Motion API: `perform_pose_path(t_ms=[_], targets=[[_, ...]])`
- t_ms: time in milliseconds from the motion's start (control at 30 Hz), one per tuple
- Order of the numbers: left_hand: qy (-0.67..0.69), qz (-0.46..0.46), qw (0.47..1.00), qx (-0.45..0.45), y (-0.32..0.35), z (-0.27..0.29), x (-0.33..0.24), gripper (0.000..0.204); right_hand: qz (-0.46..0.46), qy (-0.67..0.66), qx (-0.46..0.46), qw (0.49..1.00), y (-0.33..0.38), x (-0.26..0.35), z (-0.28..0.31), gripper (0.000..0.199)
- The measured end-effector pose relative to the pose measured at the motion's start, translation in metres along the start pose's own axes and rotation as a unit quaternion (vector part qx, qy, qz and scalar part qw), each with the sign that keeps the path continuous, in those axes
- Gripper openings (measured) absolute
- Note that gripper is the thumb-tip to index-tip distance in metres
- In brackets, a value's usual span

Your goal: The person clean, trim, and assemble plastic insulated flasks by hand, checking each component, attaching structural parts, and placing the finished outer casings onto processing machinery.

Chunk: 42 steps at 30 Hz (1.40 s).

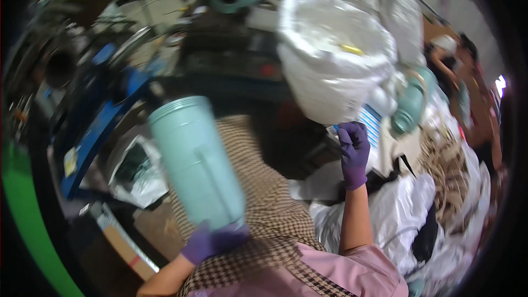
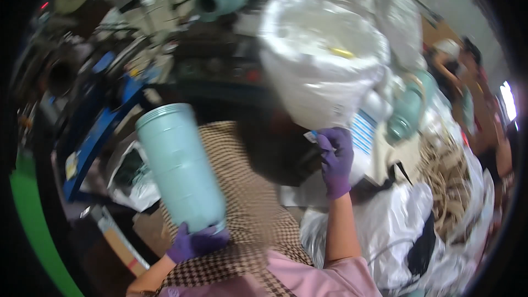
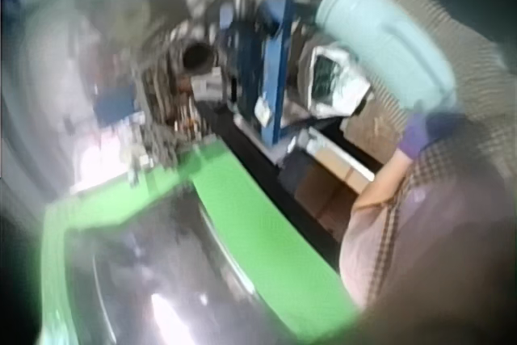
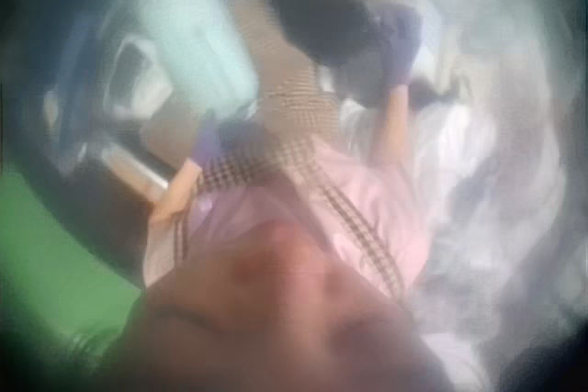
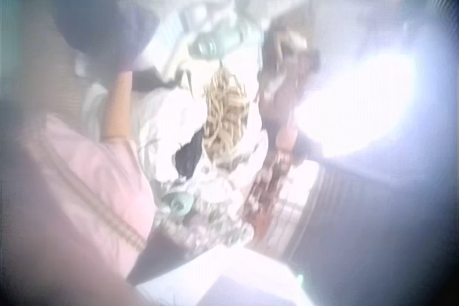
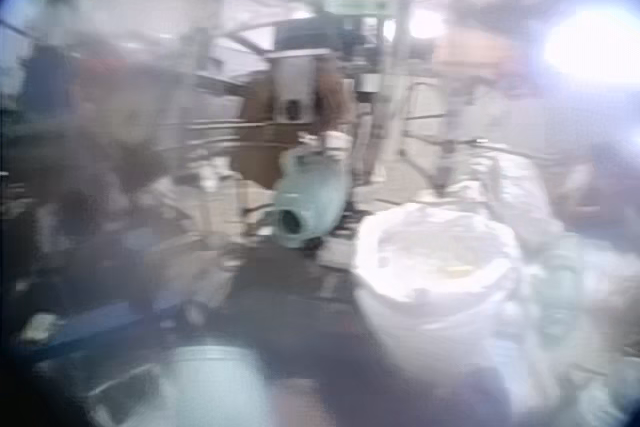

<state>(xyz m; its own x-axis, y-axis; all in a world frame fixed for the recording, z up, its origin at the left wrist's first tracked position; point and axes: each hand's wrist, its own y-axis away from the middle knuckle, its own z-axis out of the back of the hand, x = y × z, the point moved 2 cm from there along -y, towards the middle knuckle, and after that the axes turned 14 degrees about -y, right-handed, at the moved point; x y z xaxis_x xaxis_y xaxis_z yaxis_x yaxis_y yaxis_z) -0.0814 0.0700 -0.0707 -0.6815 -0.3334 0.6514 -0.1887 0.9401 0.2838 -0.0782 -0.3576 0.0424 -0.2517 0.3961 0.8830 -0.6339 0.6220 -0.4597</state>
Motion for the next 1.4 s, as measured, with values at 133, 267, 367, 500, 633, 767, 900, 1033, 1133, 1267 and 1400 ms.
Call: perform_pose_path(t_ms=[133, 267, 367, 500, 633, 767, 900, 1033, 1133, 1267, 1400], targets=[[0.367, 0.144, 0.918, 0.03, -0.016, -0.014, -0.004, 0.089, 0.006, -0.129, 0.304, 0.944, -0.024, 0.036, -0.147, 0.014], [0.358, 0.136, 0.924, -0.027, -0.013, -0.016, -0.002, 0.068, -0.138, -0.186, 0.478, 0.847, -0.028, 0.05, -0.227, 0.011], [0.192, 0.067, 0.979, -0.01, -0.006, -0.018, 0.006, 0.064, -0.163, -0.173, 0.514, 0.825, -0.032, 0.063, -0.246, 0.012], [0.267, 0.063, 0.962, -0.01, -0.006, -0.022, 0.003, 0.067, -0.127, -0.177, 0.565, 0.796, -0.037, 0.063, -0.256, 0.012], [0.235, 0.137, 0.962, -0.001, -0.017, 0.001, -0.015, 0.07, -0.113, -0.13, 0.555, 0.814, -0.037, 0.067, -0.259, 0.004], [0.33, 0.205, 0.922, 0.0, 0.0, -0.007, -0.005, 0.066, 0.074, -0.005, 0.433, 0.898, -0.022, 0.058, -0.268, 0.03], [0.8, 0.414, 0.425, 0.091, 0.04, -0.089, 0.049, 0.092, 0.006, -0.06, 0.356, 0.932, -0.042, -0.042, -0.286, 0.065], [0.838, 0.501, 0.0, 0.215, 0.079, -0.098, 0.069, 0.102, -0.258, -0.318, 0.249, 0.878, 0.007, -0.013, -0.316, 0.072], [0.729, 0.557, 0.018, 0.399, 0.11, -0.054, 0.018, 0.087, -0.055, -0.26, 0.191, 0.945, 0.016, 0.004, -0.341, 0.058], [0.587, 0.69, -0.38, 0.186, 0.144, -0.087, -0.001, 0.062, -0.137, -0.515, 0.19, 0.824, 0.028, 0.033, -0.358, 0.035], [0.535, 0.817, -0.151, 0.154, 0.205, -0.178, -0.021, 0.063, -0.234, -0.473, 0.256, 0.81, 0.072, -0.034, -0.375, 0.02]])
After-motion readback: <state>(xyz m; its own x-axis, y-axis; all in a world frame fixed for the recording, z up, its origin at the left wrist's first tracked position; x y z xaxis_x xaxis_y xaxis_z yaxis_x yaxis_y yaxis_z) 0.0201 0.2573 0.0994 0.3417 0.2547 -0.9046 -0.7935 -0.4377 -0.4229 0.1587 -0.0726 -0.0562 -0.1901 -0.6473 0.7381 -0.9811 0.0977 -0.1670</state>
